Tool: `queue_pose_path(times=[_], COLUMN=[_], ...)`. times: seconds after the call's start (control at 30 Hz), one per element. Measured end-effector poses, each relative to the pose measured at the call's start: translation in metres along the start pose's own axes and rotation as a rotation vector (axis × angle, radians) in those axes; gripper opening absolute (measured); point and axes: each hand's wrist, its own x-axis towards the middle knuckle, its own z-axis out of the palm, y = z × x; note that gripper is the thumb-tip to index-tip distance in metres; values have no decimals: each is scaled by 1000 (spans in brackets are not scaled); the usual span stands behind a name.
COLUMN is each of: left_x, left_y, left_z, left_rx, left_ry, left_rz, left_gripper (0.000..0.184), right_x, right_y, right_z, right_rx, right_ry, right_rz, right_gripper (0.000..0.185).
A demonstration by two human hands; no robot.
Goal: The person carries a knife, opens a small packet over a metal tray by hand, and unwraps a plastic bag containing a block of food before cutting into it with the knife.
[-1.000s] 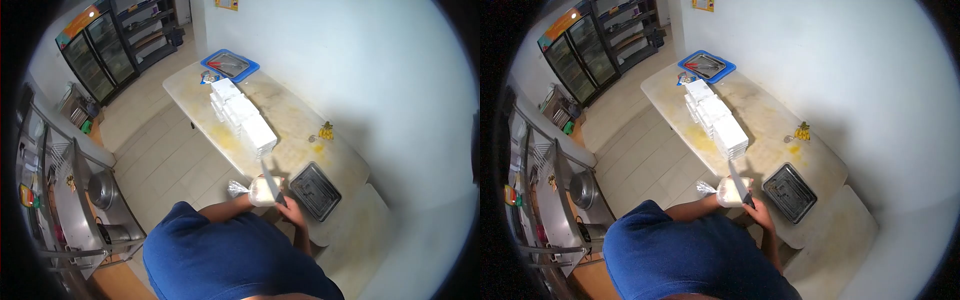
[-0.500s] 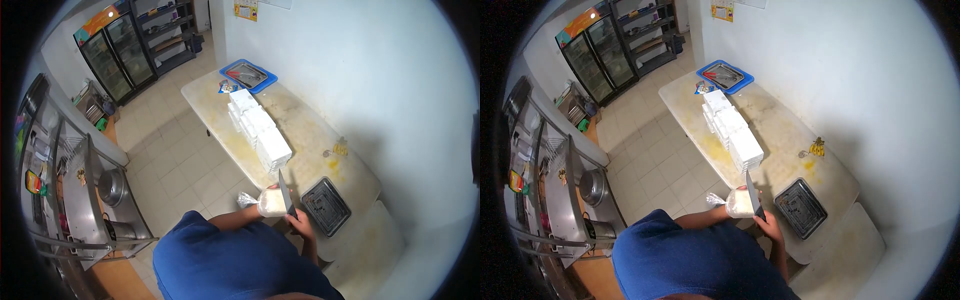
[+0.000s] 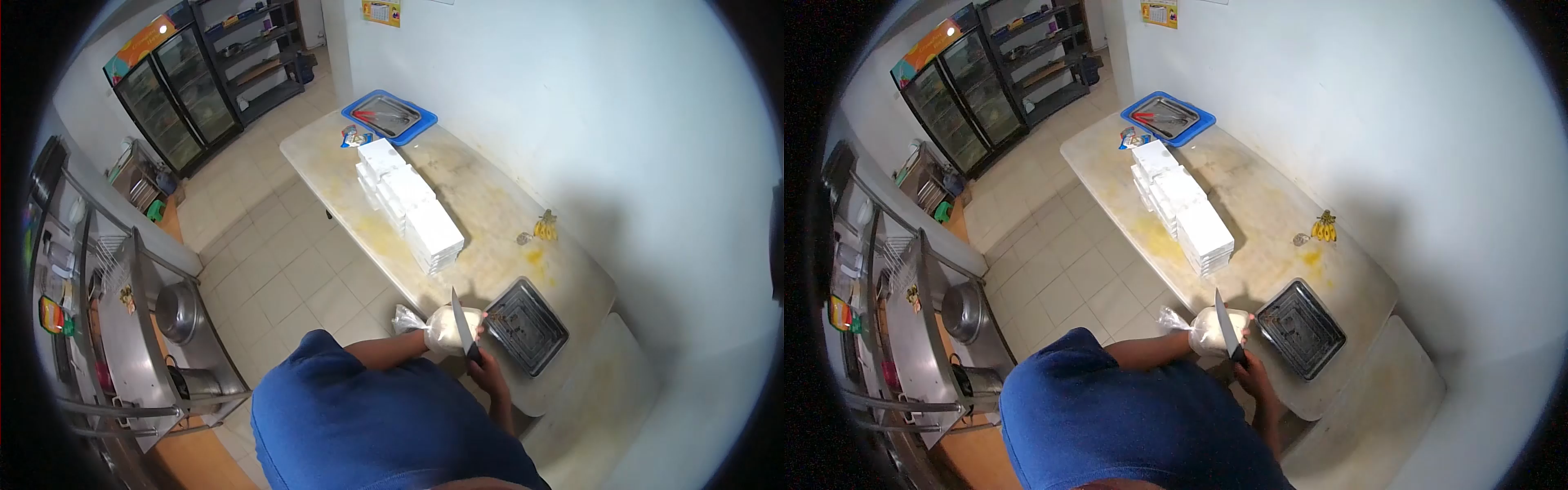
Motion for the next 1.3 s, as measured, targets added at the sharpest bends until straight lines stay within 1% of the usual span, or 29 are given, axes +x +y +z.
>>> queue_pose_path(times=[0.1, 0.2, 0.3, 0.37, 0.4, 0.43, 0.5, 0.57, 0.6, 0.63, 0.67, 0.77, 0.8, 0.9, 0.93, 1.0, 1.03, 1.07, 1.1, 1.17, 1.2, 1.3], left_x=[-2, -7, -12, -15, -17, -17, -23, -26, -26, -25, -34, -40, -39, -37, -42, -39, -37, -42, -41, -36, -35, -24], left_y=[-2, -4, 2, 4, 2, 1, -2, -4, -3, -2, 0, 7, 7, -1, -3, 4, 7, 10, 8, 8, 7, -5], left_z=[3, 4, 1, -2, 8, 15, 12, 9, 7, 3, -6, -9, -2, 14, 3, -1, -7, -14, -15, -18, -15, -6], left_rx=[-18, -57, -52, -59, -72, -84, -108, -108, -98, -86, -104, -10, -58, -47, -142, -35, 15, 7, -4, -23, -23, 13], left_ry=[10, 55, 103, 144, 171, 196, 134, 69, 35, 1, 76, 112, 138, 67, 163, 35, -27, 271, 252, 211, 314, 106], left_rz=[-15, 7, 35, 57, 73, 89, 91, 75, 55, 32, 88, 102, 108, 134, 181, 170, 159, 122, 110, 86, 126, 101], left_gripper=[78, 76, 73, 72, 72, 72, 71, 72, 73, 74, 77, 79, 79, 76, 72, 70, 69, 68, 67, 66, 70, 73], right_x=[-5, -6, -12, -10, -9, -8, -2, 8, 10, 9, 8, 8, 9, 12, 14, 18, 14, 6, 2, 1, 1, 6], right_y=[-1, -5, -44, -46, -47, -49, -52, -28, -31, -35, -40, -50, -51, -41, -33, -17, -33, -50, -62, -62, -60, -33], right_z=[4, 1, -4, -6, -7, -7, -6, -3, 0, 0, 0, 2, 2, -2, -2, -3, -4, -5, -5, -3, -3, -3], right_rx=[-4, -112, -88, 8, 54, 33, -13, -199, -288, -261, -234, -141, -107, -172, -206, -277, -144, -9, 127, 113, 107, -105], right_ry=[57, 85, 96, 89, 86, 76, 56, 65, 71, 70, 71, 82, 83, 69, 93, 139, 122, 100, 79, 89, 94, 48], right_rz=[6, -7, -121, 28, 103, 128, 174, 23, -51, -12, 26, 89, 97, 66, -27, -209, -88, 36, 159, 199, 218, 247], right_gripper=[23, 19, 14, 12, 12, 11, 10, 9, 8, 9, 10, 13, 14, 13, 12, 12, 13, 15, 17, 14, 13, 14])
